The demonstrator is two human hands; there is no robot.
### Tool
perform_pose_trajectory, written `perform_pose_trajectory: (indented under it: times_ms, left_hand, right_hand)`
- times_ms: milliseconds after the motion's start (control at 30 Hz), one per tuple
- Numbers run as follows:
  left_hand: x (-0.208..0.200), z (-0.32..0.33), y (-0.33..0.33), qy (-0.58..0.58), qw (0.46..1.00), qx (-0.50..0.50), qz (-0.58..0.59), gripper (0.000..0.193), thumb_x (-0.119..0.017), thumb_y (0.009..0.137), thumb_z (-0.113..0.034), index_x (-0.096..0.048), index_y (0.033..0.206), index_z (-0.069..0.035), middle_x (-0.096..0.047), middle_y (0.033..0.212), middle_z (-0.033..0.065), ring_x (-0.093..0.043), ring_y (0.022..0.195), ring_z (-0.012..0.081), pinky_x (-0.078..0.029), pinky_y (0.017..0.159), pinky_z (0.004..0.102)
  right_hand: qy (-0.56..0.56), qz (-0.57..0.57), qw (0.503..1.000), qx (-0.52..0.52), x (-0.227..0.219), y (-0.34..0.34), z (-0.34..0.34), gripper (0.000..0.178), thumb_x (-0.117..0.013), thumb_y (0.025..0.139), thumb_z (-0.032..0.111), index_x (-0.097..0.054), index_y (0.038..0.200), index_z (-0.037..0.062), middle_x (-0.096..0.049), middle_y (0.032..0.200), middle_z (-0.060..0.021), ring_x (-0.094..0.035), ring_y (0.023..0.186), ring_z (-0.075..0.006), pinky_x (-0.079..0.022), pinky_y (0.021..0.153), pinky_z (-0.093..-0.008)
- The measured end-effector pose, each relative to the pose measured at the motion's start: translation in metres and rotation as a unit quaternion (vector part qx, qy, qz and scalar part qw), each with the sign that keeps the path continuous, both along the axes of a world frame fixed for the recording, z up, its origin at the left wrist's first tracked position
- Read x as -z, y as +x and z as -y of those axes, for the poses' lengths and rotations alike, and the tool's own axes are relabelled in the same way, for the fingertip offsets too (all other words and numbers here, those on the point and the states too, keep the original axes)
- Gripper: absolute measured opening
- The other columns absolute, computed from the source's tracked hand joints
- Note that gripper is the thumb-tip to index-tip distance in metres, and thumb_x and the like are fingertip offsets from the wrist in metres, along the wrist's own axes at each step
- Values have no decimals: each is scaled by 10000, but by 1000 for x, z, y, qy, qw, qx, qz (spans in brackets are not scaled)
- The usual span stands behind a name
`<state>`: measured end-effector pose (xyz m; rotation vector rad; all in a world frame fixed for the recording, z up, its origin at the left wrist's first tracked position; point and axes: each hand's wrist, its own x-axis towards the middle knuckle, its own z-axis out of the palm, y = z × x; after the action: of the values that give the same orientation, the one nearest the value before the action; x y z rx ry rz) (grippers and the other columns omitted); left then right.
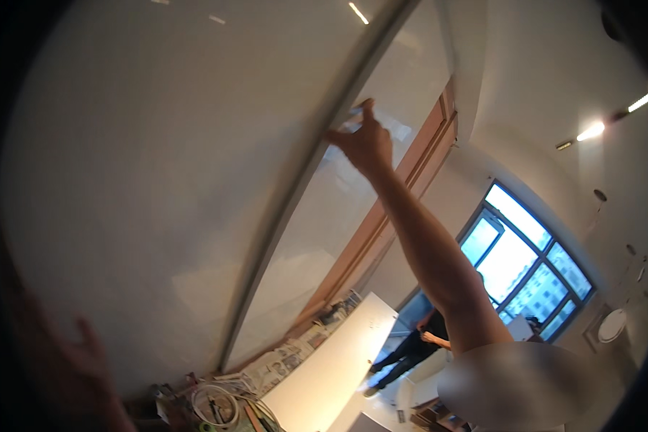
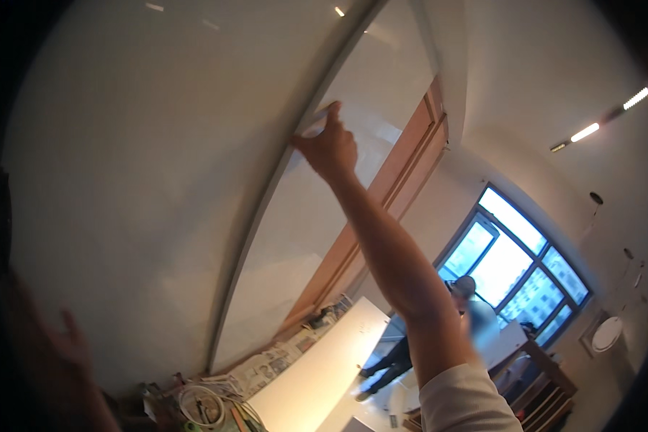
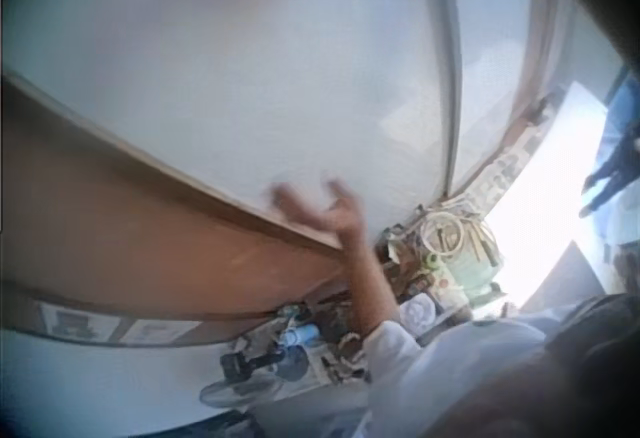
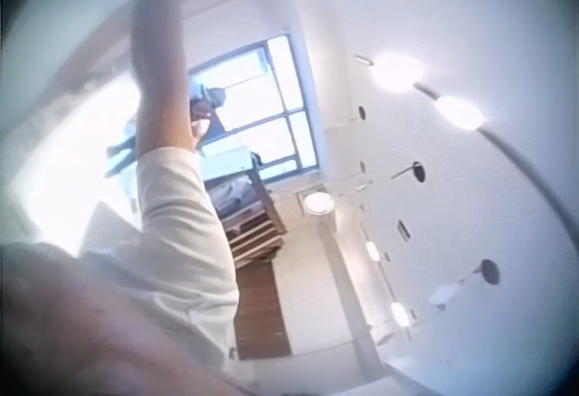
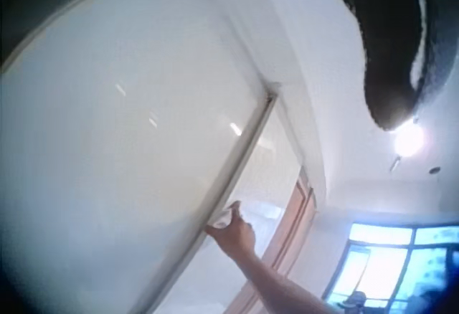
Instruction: The person applies adhesive to a long, thin wooden trim piece using a green bottle and then presses the trim into place along the edge of a white cabinet door. Another person is visible in the background working on a separate cabinet.
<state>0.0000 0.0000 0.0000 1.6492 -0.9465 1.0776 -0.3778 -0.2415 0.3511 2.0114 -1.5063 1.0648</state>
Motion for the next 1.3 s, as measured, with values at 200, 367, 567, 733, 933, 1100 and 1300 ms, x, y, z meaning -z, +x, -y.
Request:
perform_pose_trajectory:
  times_ms: [200, 367, 567, 733, 933, 1100, 1300]
  left_hand:
    - [-100, 77, -168, -105, 864, 488, -63, 202, -762, 879, -108, -636, 726, -65, -616, 595, 52, -608, 499, 187, -478, 486, 308]
    - [-248, 93, -215, -36, 888, 436, 142, 333, -797, 842, -278, -584, 712, -59, -507, 583, 58, -508, 556, 152, -405, 519, 317]
    - [-391, 180, -219, 4, 890, 456, -34, 362, -760, 862, -294, -711, 1036, 20, -732, 956, 157, -706, 884, 287, -547, 797, 389]
    - [-397, 221, -234, 133, 854, 476, -164, 467, -752, 868, -319, -687, 1154, 44, -738, 1028, 169, -710, 941, 253, -549, 829, 367]
    - [-199, 238, -265, 133, 782, 523, -311, 497, -760, 889, -170, -594, 1281, 86, -704, 1136, 157, -680, 1020, 179, -541, 884, 286]
    - [-6, 232, -252, 125, 724, 546, -403, 442, -754, 869, -92, -609, 1246, 88, -729, 1088, 159, -707, 957, 177, -556, 862, 301]
    - [74, 234, -252, 261, 721, 499, -404, 285, -728, 854, -52, -691, 1124, 29, -758, 971, 117, -722, 907, 158, -553, 824, 302]
  right_hand:
    - [-154, 80, 985, -23, 26, -31, 35, 803, -622, 914, 521, -334, 1530, 95, -497, 1438, -247, -544, 1276, -387, -469, 1024, -466]
    - [-170, 172, 965, -104, 67, -16, 66, 543, -406, 1053, 419, -393, 1526, 153, -315, 1595, -189, -287, 1466, -421, -332, 1155, -473]
    - [-245, 149, 956, -64, 84, 6, 85, 530, -410, 1051, 429, -408, 1526, 192, -345, 1595, -134, -324, 1459, -396, -266, 1146, -608]
    - [-296, 166, 936, -95, 80, 3, 96, 481, -422, 1044, 369, -488, 1484, 185, -416, 1559, -129, -341, 1457, -382, -241, 1154, -577]
    - [-368, 179, 907, -97, 95, -10, 125, 451, -493, 1005, 332, -548, 1422, 171, -462, 1525, -108, -420, 1387, -396, -315, 1066, -649]
    - [-340, 172, 915, -135, 78, 10, 111, 481, -448, 991, 344, -490, 1435, 165, -404, 1540, -122, -375, 1390, -392, -278, 1100, -599]
    - [-328, 176, 915, -153, 62, 8, 110, 567, -251, 1057, 437, -364, 1547, 175, -260, 1638, -101, -202, 1514, -341, -143, 1221, -537]
